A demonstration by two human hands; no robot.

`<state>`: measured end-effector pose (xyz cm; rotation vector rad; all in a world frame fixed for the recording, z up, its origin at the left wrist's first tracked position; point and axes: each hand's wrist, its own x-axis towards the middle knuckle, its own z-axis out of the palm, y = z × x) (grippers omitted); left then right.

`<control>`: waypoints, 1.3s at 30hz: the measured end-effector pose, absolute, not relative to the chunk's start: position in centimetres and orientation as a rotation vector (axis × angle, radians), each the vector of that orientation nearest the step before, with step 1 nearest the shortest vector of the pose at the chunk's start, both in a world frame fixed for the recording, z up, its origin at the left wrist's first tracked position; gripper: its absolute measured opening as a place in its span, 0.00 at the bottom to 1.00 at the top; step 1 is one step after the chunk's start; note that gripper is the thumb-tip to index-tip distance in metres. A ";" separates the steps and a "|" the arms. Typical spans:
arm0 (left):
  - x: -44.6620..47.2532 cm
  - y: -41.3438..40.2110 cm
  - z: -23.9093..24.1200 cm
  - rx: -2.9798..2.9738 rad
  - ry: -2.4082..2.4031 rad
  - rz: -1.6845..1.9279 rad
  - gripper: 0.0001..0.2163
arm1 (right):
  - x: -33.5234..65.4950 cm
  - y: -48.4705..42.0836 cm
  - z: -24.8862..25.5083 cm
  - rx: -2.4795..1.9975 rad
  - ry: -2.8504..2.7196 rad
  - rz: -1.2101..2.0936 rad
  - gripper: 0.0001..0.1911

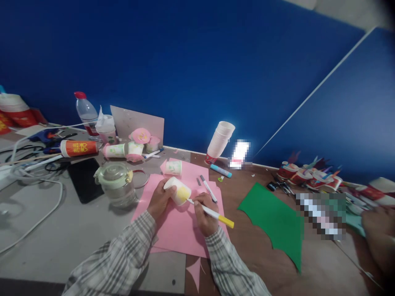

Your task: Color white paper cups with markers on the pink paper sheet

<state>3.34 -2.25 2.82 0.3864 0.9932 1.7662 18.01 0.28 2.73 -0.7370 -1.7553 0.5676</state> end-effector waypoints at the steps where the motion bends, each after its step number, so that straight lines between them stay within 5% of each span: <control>1: 3.3 -2.2 2.8 0.384 0.992 1.767 0.23 | 18.0 0.3 2.7 -0.732 -1.766 0.571 0.08; 39: 3.5 -2.2 1.9 0.453 1.030 1.676 0.22 | 18.3 0.7 2.3 -0.862 -1.683 0.697 0.09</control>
